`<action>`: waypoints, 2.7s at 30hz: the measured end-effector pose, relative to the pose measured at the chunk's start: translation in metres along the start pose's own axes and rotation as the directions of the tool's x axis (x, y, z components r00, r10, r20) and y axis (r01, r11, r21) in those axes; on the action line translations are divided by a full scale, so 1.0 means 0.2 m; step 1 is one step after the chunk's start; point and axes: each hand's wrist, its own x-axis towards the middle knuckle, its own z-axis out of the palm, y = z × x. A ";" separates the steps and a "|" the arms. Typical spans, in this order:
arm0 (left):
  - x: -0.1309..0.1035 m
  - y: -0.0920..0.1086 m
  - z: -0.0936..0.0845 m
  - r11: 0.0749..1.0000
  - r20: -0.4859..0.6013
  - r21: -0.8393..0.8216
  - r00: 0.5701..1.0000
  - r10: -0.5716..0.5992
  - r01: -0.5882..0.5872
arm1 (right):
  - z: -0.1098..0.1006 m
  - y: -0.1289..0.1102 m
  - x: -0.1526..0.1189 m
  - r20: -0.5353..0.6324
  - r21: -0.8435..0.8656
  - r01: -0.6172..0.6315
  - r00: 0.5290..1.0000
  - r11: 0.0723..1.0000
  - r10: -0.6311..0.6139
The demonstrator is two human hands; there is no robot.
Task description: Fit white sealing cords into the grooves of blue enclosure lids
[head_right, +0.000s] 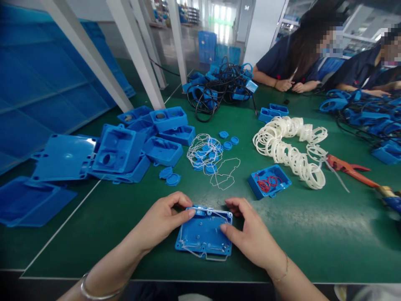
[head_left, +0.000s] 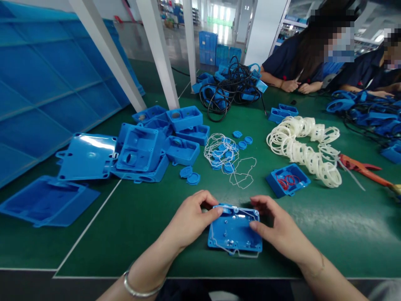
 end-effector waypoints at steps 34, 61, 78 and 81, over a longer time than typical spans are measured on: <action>0.00 0.00 0.00 0.992 0.045 -0.116 0.998 -0.036 0.041 | -0.01 0.02 0.05 -0.028 0.193 -0.105 0.993 0.976 0.112; -0.03 0.00 0.02 0.986 0.011 -0.167 1.000 -0.014 0.016 | 0.03 -0.03 0.12 0.110 0.224 -0.123 0.989 0.967 0.101; -0.22 -0.02 0.04 0.949 -0.154 0.177 0.945 0.289 -0.262 | 0.03 0.02 -0.22 -0.042 -0.295 0.274 0.953 0.915 -0.299; -0.30 0.00 0.03 0.776 0.129 0.474 0.904 0.406 -0.416 | 0.10 0.02 -0.29 -0.082 -0.465 0.353 0.896 0.812 -0.436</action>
